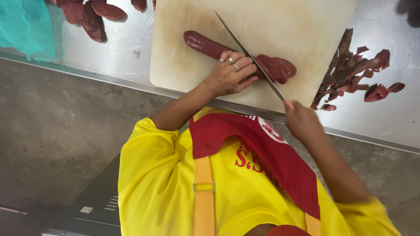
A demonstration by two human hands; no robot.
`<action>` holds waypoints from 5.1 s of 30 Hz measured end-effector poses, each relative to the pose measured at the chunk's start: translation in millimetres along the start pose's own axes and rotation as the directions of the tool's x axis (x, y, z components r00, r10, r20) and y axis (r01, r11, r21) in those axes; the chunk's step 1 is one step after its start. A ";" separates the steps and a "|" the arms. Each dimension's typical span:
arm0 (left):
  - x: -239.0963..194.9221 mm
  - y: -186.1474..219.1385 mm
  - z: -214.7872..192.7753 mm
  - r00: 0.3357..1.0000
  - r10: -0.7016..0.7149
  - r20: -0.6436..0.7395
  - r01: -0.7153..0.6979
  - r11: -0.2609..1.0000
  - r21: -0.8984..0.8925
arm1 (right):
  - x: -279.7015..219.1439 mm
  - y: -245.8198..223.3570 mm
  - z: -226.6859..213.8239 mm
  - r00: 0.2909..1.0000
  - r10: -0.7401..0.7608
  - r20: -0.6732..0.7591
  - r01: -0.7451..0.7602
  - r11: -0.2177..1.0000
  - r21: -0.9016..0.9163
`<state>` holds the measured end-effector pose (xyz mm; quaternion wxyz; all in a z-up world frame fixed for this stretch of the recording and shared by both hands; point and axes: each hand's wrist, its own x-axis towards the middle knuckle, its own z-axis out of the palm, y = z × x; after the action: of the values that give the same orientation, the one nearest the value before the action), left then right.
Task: The person slices sausages on a white cutting board using a long kitchen knife and places the sliced pieces on a pile on the metal table.
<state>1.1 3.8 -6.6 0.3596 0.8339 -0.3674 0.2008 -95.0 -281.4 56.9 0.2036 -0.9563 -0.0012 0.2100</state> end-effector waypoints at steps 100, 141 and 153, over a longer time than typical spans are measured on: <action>-47.2 -61.5 -90.8 0.962 -0.227 -0.155 0.229 0.973 -0.007 | -75.4 -70.3 -11.2 0.983 0.181 0.008 -0.178 0.975 -0.131; 8.1 23.5 34.7 0.682 -0.701 -0.208 0.666 0.713 -0.217 | -24.4 15.6 42.9 0.772 0.338 0.538 -0.628 0.275 0.728; 14.4 -186.4 -124.2 0.735 -0.432 -0.523 0.411 0.897 -0.163 | 142.8 -210.6 6.3 0.890 -0.038 0.454 -0.315 0.668 0.674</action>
<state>142.9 177.7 -0.2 0.5005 0.7956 -0.0544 0.3370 50.2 -73.2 76.5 0.5461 -0.7197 0.1126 0.4137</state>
